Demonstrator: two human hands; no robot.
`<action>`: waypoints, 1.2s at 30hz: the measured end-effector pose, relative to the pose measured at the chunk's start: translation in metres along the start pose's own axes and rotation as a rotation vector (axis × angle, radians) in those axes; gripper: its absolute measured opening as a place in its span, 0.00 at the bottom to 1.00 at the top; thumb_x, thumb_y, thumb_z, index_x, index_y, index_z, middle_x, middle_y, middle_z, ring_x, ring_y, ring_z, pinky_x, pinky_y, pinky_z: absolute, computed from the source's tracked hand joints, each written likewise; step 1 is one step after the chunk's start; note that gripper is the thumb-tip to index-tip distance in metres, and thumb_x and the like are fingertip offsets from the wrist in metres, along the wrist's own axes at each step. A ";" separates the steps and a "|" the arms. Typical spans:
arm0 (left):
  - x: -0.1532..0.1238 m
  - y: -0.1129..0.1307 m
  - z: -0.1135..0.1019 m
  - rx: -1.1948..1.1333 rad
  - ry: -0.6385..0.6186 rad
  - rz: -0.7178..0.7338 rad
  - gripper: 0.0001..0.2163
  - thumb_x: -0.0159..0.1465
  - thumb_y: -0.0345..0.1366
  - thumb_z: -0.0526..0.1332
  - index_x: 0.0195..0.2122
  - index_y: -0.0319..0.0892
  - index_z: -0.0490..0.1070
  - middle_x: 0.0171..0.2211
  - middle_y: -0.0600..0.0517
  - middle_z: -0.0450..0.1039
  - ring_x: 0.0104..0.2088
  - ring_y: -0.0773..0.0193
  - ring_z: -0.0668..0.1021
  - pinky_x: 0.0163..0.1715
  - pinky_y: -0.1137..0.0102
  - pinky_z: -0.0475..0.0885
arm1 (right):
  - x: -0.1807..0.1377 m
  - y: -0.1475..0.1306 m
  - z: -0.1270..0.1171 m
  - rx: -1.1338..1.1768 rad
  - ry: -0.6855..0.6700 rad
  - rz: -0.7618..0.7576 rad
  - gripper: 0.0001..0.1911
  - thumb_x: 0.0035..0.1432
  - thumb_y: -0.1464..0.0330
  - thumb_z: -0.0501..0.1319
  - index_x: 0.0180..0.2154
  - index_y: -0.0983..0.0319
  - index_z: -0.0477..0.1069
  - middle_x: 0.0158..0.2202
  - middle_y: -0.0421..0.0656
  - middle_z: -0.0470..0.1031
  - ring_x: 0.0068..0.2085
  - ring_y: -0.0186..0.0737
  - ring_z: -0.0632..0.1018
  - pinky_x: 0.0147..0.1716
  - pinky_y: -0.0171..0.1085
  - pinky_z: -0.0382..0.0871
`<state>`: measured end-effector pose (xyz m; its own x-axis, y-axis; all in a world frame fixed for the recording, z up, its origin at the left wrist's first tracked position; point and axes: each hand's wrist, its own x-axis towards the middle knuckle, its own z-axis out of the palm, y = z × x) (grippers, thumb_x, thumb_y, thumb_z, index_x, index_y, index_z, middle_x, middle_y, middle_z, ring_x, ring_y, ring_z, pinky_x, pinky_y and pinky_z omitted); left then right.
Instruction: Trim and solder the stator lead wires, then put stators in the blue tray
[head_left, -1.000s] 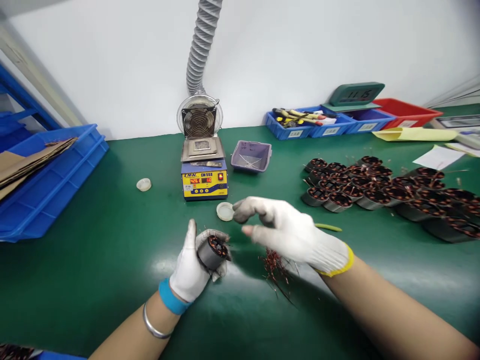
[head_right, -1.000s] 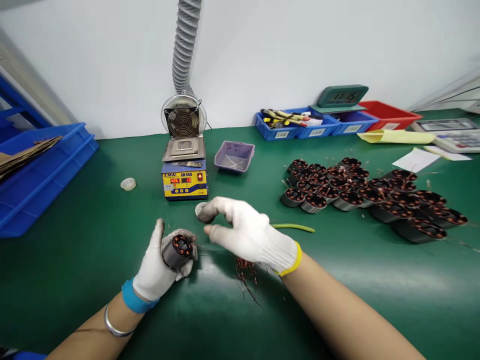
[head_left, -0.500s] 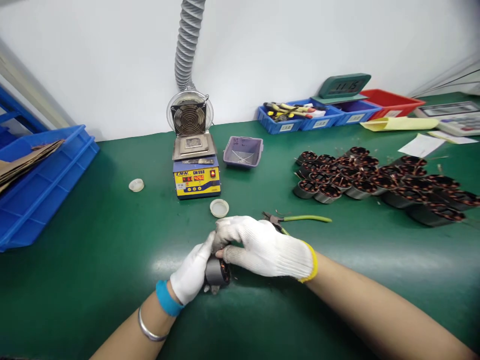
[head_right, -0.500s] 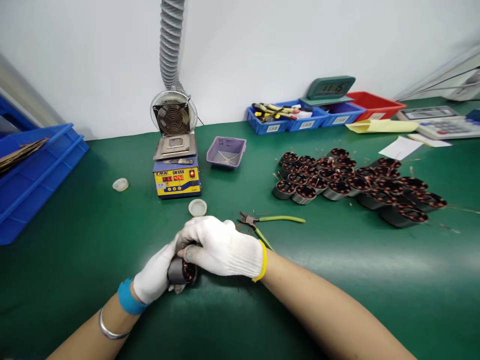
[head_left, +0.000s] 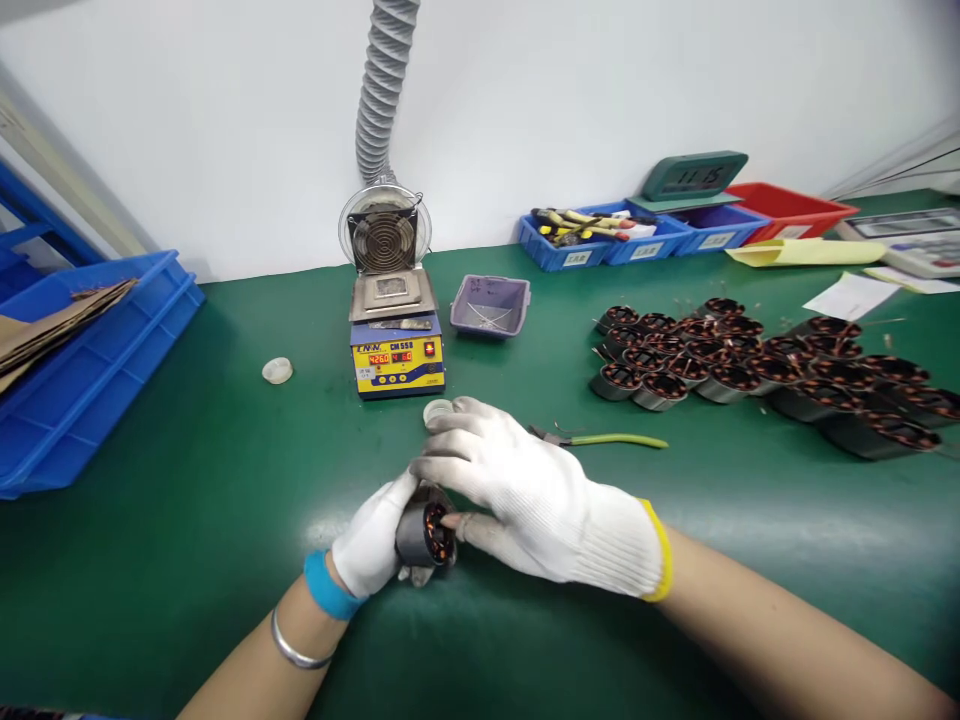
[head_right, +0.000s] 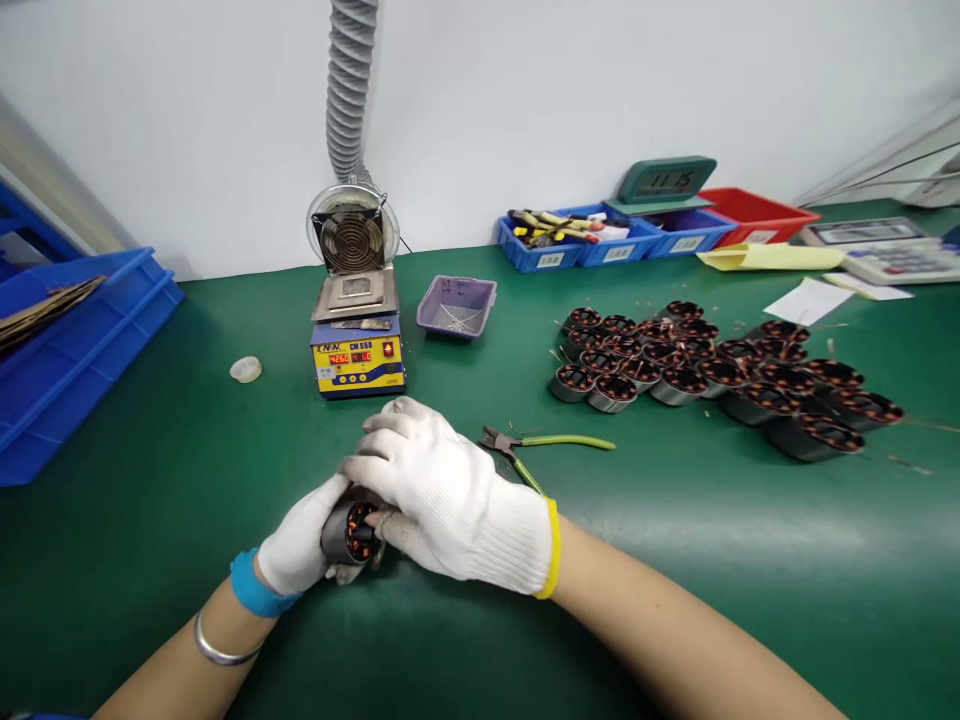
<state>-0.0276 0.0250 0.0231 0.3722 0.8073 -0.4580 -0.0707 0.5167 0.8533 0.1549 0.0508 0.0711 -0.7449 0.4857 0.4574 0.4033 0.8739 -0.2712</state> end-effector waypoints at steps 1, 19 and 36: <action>-0.001 0.000 0.001 -0.003 0.010 -0.008 0.24 0.62 0.56 0.49 0.23 0.40 0.70 0.12 0.51 0.67 0.09 0.71 0.65 0.08 0.76 0.53 | 0.000 0.001 0.003 -0.016 -0.016 -0.004 0.17 0.53 0.69 0.60 0.46 0.65 0.71 0.43 0.50 0.71 0.54 0.50 0.65 0.56 0.53 0.55; 0.005 0.003 0.014 0.087 0.318 0.173 0.17 0.60 0.53 0.55 0.27 0.44 0.59 0.14 0.58 0.64 0.12 0.69 0.67 0.10 0.77 0.58 | -0.005 -0.004 0.007 0.085 -0.118 0.504 0.10 0.57 0.65 0.59 0.41 0.53 0.74 0.35 0.37 0.77 0.33 0.37 0.77 0.24 0.32 0.59; 0.004 0.001 0.007 0.308 0.077 0.222 0.10 0.52 0.38 0.65 0.31 0.42 0.65 0.23 0.55 0.67 0.21 0.68 0.69 0.22 0.72 0.64 | -0.005 -0.005 0.008 0.092 -0.234 0.603 0.07 0.59 0.70 0.53 0.36 0.58 0.69 0.35 0.38 0.75 0.34 0.39 0.74 0.27 0.34 0.55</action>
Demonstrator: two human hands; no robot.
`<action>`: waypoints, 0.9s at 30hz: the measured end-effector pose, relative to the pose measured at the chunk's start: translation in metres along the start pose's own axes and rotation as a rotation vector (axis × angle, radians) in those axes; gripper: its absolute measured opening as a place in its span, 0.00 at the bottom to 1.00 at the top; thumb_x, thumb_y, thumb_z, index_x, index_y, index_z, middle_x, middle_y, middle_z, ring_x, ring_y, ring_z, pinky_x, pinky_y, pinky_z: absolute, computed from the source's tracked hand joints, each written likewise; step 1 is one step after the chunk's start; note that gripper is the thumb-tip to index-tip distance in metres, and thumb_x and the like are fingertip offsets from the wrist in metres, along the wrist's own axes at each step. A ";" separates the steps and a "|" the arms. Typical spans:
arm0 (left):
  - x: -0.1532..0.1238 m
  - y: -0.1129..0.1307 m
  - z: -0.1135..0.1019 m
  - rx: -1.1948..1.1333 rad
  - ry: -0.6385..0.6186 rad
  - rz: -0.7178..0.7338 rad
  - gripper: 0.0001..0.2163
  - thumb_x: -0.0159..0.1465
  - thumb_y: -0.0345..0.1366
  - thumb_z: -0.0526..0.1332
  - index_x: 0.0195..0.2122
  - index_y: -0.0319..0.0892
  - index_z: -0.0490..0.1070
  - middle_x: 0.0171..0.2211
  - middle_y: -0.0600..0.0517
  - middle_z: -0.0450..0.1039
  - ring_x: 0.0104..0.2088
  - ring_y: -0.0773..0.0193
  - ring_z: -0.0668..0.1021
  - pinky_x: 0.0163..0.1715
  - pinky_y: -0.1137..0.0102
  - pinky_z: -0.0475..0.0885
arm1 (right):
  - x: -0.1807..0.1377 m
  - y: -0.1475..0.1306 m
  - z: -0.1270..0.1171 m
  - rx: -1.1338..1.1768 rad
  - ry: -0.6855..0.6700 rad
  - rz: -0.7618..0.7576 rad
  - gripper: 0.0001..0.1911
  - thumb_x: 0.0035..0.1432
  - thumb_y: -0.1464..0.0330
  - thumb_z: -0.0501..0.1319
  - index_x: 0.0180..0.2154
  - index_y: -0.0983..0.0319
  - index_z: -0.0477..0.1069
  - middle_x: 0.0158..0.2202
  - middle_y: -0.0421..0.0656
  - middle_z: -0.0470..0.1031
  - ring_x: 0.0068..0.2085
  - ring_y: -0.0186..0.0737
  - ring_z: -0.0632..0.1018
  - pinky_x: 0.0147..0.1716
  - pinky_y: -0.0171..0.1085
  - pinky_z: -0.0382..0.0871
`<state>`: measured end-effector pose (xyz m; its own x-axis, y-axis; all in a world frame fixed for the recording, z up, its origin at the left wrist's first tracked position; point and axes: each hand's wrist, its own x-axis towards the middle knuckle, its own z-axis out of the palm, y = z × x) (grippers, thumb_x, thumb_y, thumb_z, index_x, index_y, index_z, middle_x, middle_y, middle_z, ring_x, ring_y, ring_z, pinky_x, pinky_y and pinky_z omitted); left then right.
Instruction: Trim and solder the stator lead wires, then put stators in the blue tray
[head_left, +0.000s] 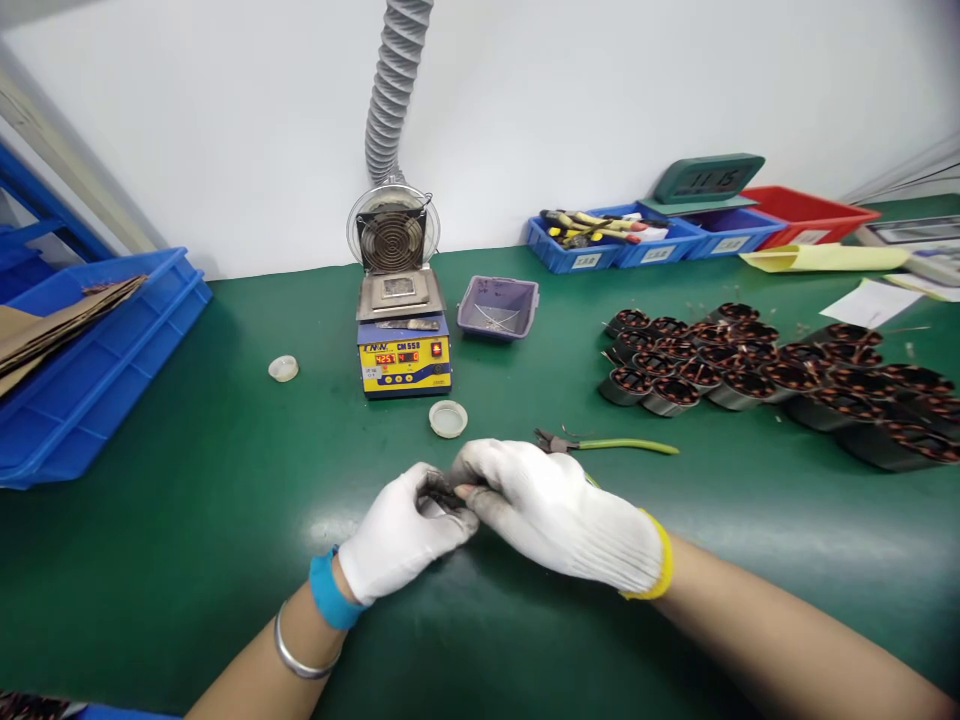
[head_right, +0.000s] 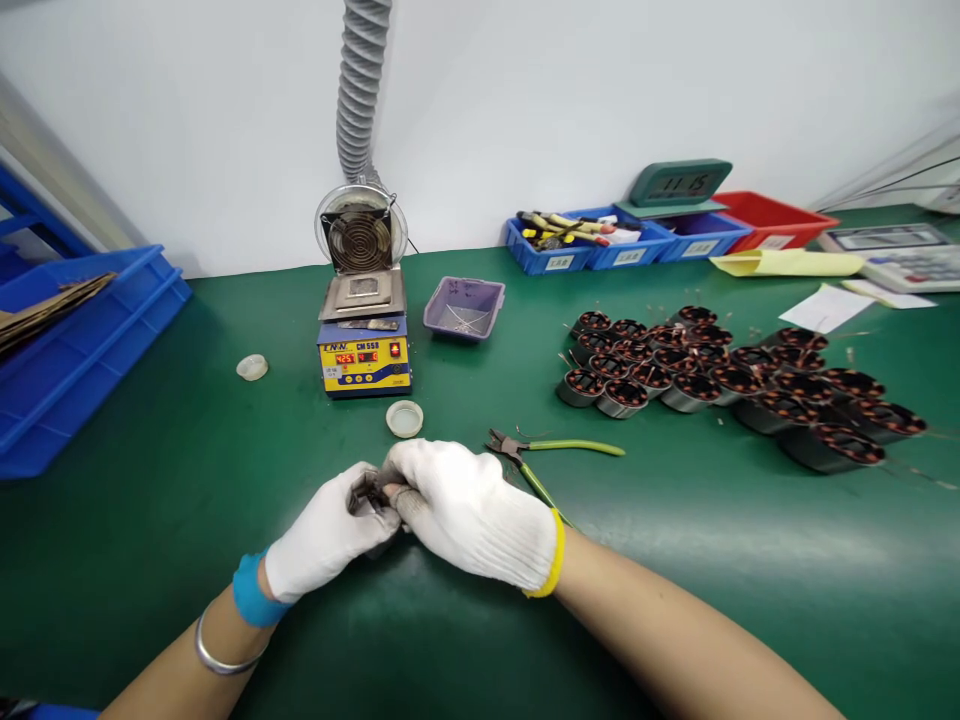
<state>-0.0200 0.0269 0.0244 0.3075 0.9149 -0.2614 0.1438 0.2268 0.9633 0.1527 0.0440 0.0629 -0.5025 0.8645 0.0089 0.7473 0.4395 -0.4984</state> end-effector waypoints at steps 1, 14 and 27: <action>0.002 -0.003 0.000 0.086 0.045 0.030 0.08 0.52 0.36 0.65 0.28 0.42 0.65 0.24 0.54 0.67 0.23 0.67 0.69 0.25 0.71 0.65 | -0.001 0.000 0.003 -0.004 -0.015 -0.002 0.07 0.59 0.70 0.53 0.36 0.58 0.69 0.36 0.39 0.75 0.35 0.39 0.74 0.28 0.35 0.55; 0.013 -0.035 0.004 0.906 0.380 0.744 0.13 0.54 0.26 0.58 0.42 0.42 0.69 0.39 0.48 0.75 0.44 0.56 0.74 0.53 0.56 0.64 | -0.001 0.024 0.036 0.188 0.046 0.114 0.07 0.58 0.68 0.54 0.36 0.60 0.70 0.35 0.40 0.74 0.36 0.37 0.73 0.30 0.34 0.53; 0.020 -0.038 0.001 0.578 0.357 0.434 0.03 0.56 0.28 0.57 0.31 0.41 0.68 0.29 0.52 0.70 0.32 0.64 0.73 0.35 0.69 0.70 | 0.008 0.029 0.047 0.397 0.122 0.182 0.06 0.55 0.70 0.55 0.33 0.61 0.71 0.32 0.41 0.75 0.34 0.38 0.74 0.33 0.35 0.64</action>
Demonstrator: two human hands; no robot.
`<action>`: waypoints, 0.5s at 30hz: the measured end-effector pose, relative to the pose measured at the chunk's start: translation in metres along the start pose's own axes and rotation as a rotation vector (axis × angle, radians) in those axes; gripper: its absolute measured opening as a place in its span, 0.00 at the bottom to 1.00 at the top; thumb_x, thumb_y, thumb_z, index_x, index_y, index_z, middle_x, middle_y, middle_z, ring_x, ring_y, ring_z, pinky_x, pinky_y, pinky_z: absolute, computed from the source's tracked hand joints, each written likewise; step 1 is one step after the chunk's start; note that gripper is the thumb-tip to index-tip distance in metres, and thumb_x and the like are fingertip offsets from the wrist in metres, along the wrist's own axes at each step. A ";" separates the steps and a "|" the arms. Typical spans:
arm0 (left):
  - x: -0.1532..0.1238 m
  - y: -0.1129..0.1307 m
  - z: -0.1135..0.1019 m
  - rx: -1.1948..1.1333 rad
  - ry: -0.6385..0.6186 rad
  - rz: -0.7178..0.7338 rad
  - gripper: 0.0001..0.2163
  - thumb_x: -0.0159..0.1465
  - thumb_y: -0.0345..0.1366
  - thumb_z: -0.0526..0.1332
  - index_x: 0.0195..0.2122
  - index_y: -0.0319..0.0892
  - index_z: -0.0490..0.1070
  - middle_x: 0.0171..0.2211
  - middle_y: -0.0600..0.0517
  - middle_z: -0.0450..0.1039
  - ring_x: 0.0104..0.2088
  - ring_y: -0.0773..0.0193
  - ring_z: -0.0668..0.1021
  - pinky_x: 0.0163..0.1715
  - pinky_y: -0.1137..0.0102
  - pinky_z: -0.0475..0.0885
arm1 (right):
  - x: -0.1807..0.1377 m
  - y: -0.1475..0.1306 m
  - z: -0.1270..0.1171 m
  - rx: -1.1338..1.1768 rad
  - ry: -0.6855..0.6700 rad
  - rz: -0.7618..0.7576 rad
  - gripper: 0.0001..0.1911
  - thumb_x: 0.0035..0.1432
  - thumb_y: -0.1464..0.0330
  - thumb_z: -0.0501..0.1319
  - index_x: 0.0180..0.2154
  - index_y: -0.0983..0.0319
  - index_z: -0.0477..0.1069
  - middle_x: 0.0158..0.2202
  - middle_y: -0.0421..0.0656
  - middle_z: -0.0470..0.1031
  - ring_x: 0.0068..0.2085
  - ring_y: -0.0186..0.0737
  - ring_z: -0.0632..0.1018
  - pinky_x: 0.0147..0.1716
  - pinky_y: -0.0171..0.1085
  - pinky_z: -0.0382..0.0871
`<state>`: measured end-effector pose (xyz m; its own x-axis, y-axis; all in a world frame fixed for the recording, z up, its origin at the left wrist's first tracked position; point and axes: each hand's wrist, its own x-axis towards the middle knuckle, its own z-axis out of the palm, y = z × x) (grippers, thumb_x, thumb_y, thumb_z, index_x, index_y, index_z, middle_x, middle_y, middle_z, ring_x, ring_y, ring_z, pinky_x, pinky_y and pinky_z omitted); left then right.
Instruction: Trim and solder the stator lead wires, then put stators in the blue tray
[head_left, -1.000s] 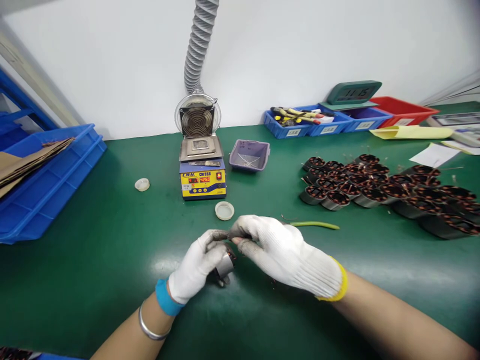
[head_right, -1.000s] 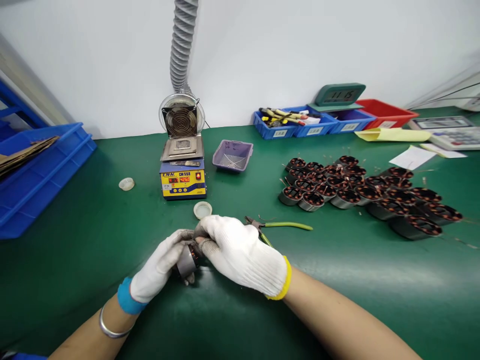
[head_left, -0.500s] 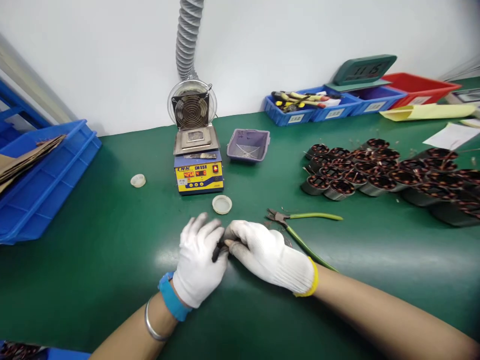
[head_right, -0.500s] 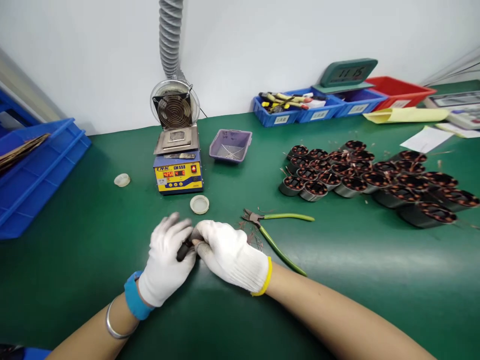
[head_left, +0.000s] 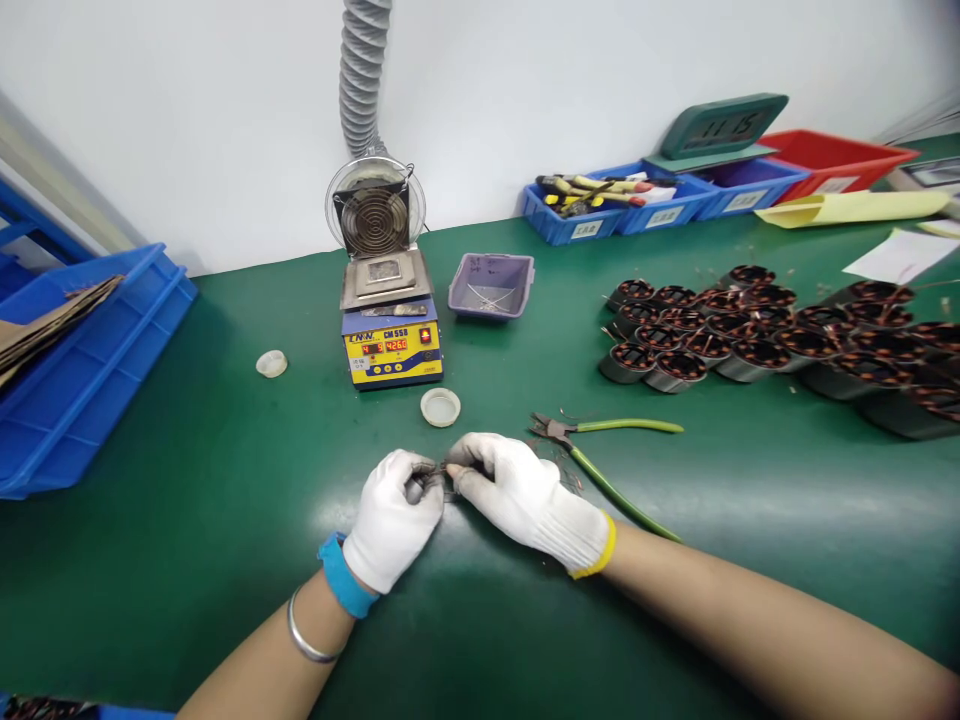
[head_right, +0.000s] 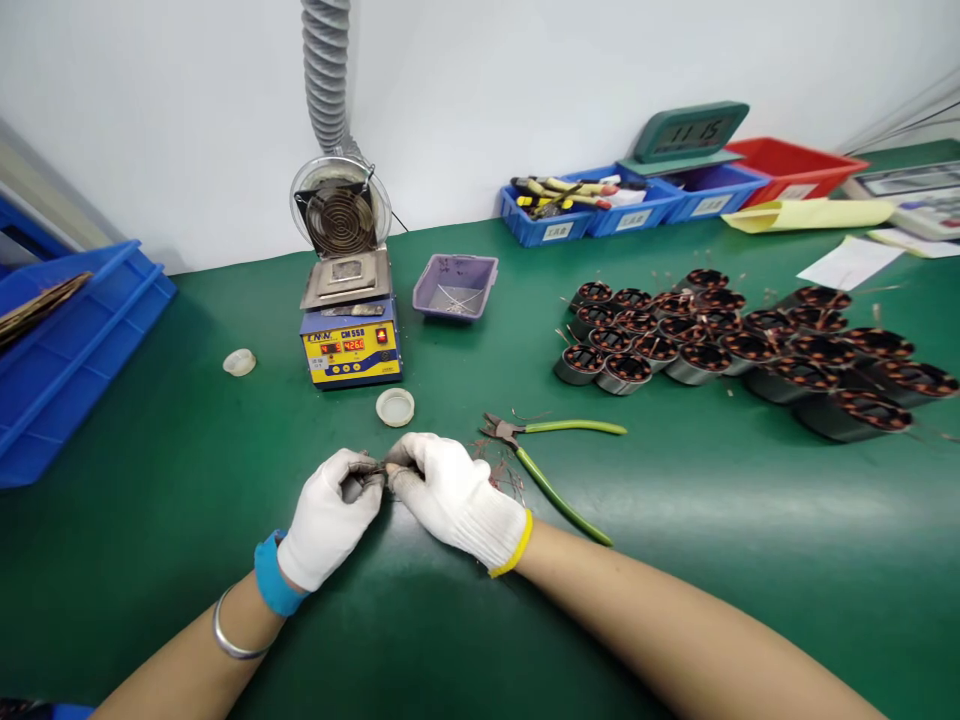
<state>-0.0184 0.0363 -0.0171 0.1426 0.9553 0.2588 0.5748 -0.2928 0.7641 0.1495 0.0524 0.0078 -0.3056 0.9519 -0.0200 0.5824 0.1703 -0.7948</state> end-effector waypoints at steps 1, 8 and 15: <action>0.000 0.000 0.000 -0.010 -0.007 -0.003 0.03 0.57 0.28 0.56 0.31 0.41 0.68 0.30 0.52 0.70 0.32 0.64 0.73 0.35 0.69 0.70 | 0.001 0.002 0.001 0.038 0.003 -0.020 0.07 0.55 0.69 0.55 0.33 0.61 0.71 0.32 0.41 0.75 0.33 0.37 0.74 0.33 0.35 0.65; 0.002 0.001 -0.001 -0.052 -0.015 -0.104 0.02 0.57 0.30 0.57 0.29 0.42 0.67 0.28 0.53 0.70 0.30 0.66 0.73 0.32 0.71 0.69 | 0.001 0.005 0.002 0.091 0.041 -0.071 0.12 0.57 0.68 0.55 0.42 0.62 0.72 0.40 0.44 0.76 0.40 0.40 0.76 0.41 0.37 0.68; 0.003 0.002 -0.002 -0.040 0.001 -0.101 0.02 0.58 0.30 0.57 0.29 0.42 0.68 0.27 0.54 0.71 0.29 0.66 0.73 0.32 0.71 0.69 | 0.000 0.002 0.001 -0.135 0.035 -0.103 0.12 0.58 0.69 0.55 0.41 0.58 0.74 0.39 0.41 0.76 0.41 0.39 0.75 0.41 0.36 0.65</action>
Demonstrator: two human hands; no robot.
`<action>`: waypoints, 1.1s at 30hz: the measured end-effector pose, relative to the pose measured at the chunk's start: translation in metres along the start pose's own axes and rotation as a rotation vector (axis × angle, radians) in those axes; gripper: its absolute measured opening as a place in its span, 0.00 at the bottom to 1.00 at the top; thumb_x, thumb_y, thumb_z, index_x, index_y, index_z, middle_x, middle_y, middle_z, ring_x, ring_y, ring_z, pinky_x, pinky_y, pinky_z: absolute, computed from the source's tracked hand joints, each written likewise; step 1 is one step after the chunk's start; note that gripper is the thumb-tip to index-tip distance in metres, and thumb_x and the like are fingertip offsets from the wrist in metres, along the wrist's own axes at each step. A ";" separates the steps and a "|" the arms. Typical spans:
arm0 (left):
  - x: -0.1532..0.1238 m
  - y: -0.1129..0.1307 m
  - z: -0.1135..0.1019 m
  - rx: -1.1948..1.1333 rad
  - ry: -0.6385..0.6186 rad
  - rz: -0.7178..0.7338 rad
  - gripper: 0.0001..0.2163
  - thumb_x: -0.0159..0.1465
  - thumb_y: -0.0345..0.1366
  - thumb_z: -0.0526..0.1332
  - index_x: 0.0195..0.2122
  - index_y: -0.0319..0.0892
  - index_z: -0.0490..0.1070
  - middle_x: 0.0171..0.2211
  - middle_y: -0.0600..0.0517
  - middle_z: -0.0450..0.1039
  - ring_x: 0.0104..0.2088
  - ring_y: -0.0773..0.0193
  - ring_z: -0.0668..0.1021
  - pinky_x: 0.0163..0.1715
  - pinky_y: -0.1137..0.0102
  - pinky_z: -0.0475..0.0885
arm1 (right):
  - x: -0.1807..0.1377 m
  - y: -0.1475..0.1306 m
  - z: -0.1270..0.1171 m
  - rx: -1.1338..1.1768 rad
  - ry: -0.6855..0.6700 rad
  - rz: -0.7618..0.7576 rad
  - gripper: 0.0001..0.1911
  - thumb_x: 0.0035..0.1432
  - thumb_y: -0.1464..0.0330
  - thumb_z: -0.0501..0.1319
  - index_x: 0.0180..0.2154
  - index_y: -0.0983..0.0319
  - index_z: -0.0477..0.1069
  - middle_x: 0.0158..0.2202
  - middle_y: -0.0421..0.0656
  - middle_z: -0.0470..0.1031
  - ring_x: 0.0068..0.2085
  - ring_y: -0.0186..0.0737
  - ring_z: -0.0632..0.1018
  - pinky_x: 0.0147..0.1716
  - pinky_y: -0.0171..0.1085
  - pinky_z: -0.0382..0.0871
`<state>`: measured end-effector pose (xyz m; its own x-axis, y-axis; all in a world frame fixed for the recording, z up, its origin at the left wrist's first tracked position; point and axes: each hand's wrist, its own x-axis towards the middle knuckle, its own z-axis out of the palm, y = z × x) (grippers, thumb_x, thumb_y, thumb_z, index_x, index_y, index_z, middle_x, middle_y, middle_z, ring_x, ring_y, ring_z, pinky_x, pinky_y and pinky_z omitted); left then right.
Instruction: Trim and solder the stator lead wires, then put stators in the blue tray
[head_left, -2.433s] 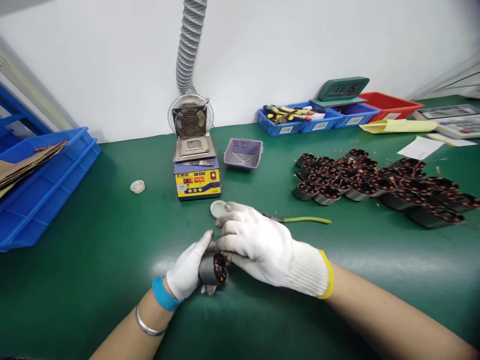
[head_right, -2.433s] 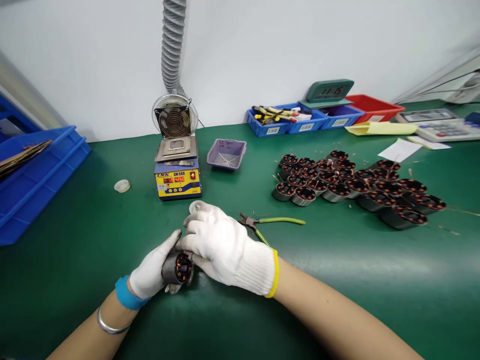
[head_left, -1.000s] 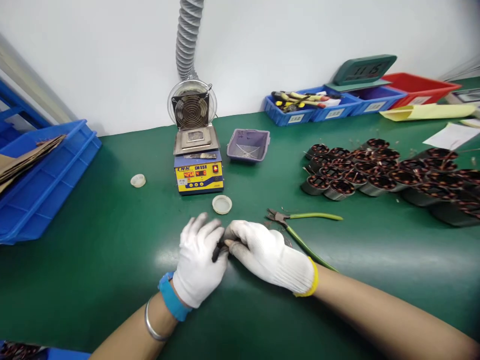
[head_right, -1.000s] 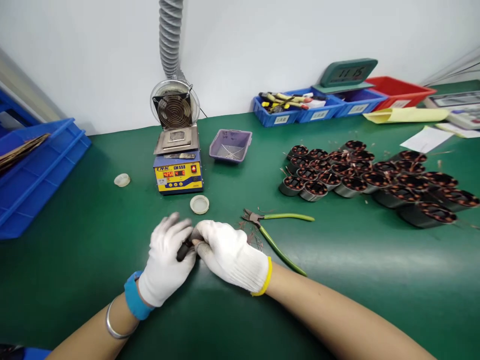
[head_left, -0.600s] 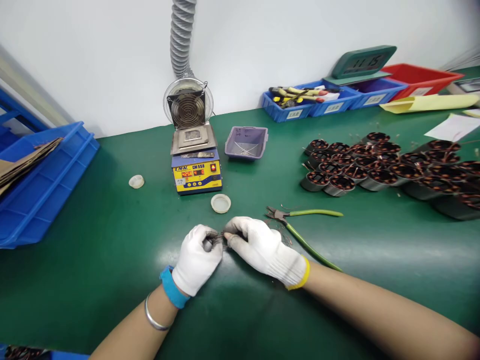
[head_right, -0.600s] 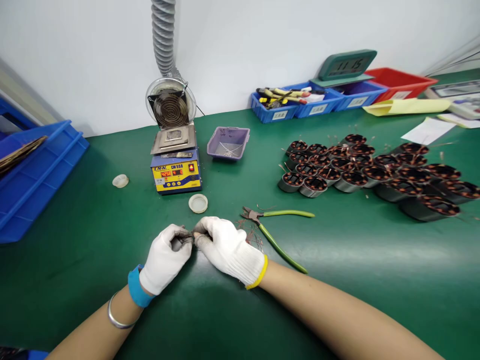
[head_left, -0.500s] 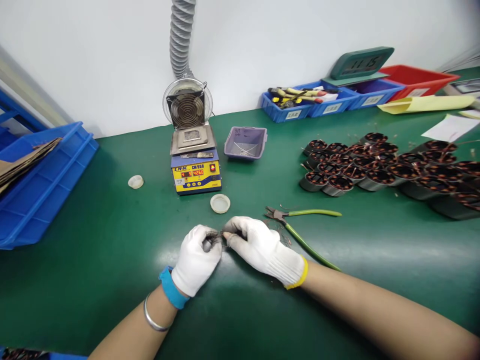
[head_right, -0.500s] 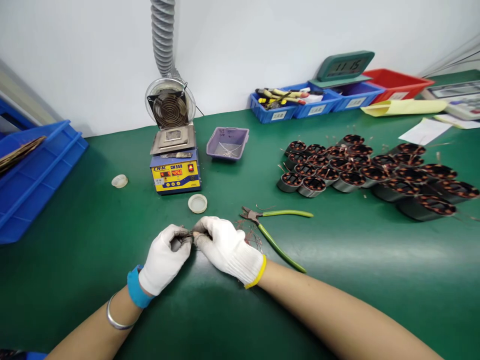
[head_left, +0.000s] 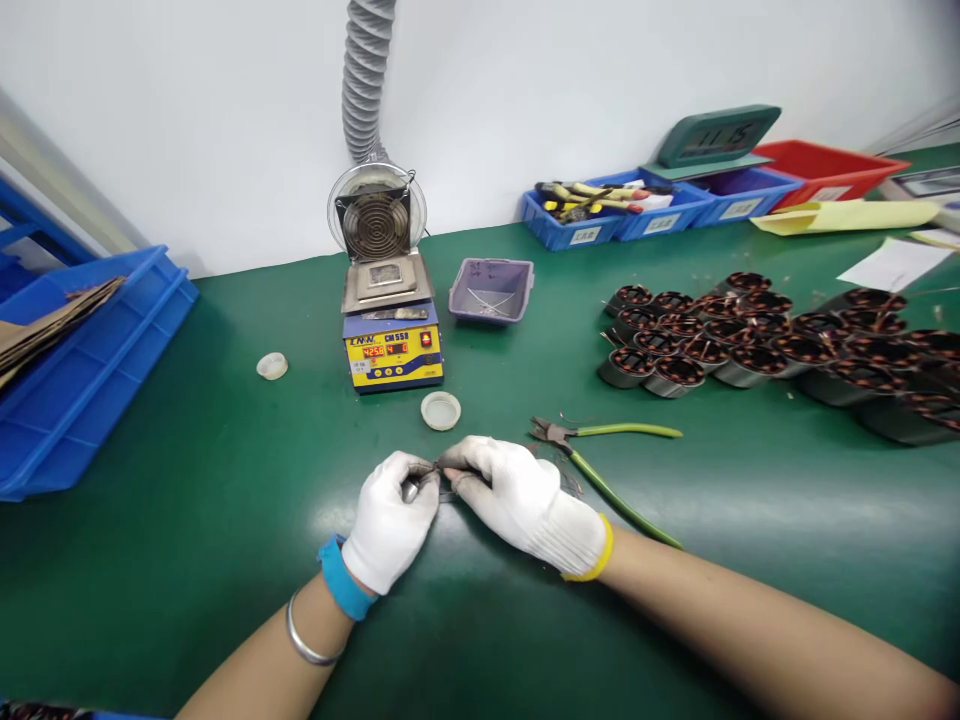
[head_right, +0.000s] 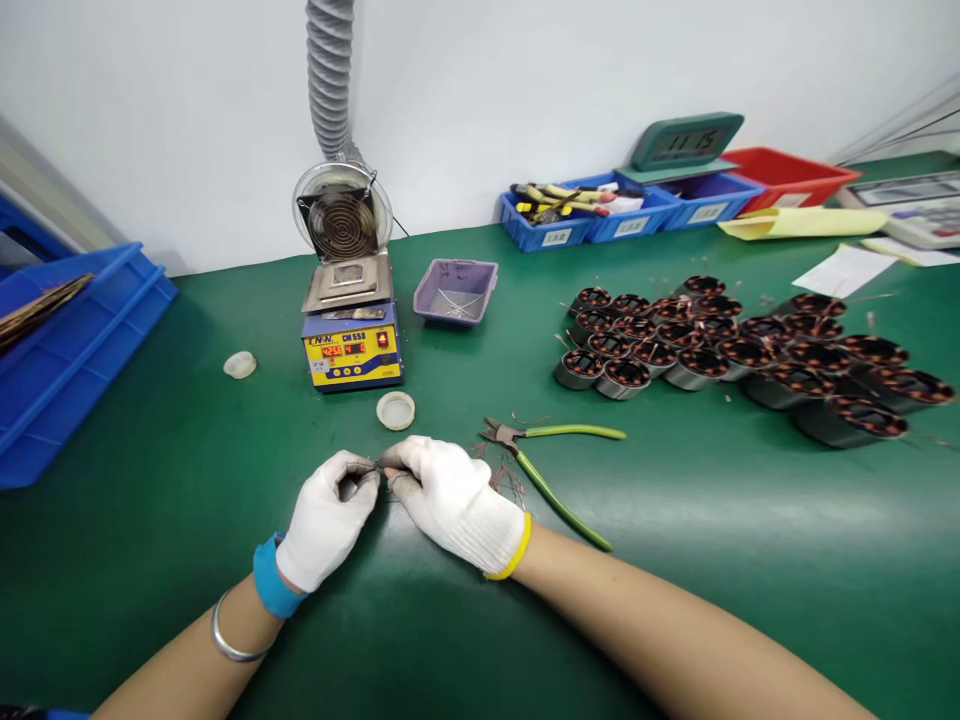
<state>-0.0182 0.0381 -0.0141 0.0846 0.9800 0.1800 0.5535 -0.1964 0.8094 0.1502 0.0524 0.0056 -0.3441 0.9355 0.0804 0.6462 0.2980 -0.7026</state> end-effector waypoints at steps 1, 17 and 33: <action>0.000 0.000 0.000 -0.003 0.006 0.013 0.02 0.58 0.30 0.57 0.30 0.42 0.69 0.27 0.54 0.71 0.29 0.66 0.74 0.32 0.72 0.69 | 0.000 -0.001 0.000 -0.021 -0.006 0.025 0.11 0.58 0.68 0.55 0.41 0.57 0.73 0.39 0.40 0.76 0.41 0.39 0.75 0.40 0.37 0.65; -0.005 -0.004 -0.002 0.200 0.132 0.189 0.06 0.60 0.29 0.56 0.35 0.42 0.72 0.32 0.52 0.74 0.33 0.64 0.76 0.36 0.70 0.71 | 0.008 -0.019 0.001 -0.385 -0.021 -0.058 0.11 0.61 0.67 0.52 0.40 0.59 0.73 0.36 0.45 0.75 0.39 0.46 0.75 0.37 0.39 0.63; -0.001 -0.002 -0.004 0.058 0.117 0.020 0.06 0.61 0.31 0.57 0.35 0.42 0.72 0.33 0.52 0.76 0.35 0.65 0.76 0.38 0.70 0.71 | -0.005 -0.007 0.015 -0.536 0.258 -0.398 0.18 0.56 0.74 0.51 0.49 0.67 0.68 0.40 0.52 0.74 0.41 0.51 0.74 0.38 0.46 0.69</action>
<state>-0.0223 0.0371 -0.0137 0.0010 0.9650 0.2623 0.5998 -0.2104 0.7719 0.1366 0.0429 -0.0007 -0.4942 0.7319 0.4692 0.7737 0.6164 -0.1465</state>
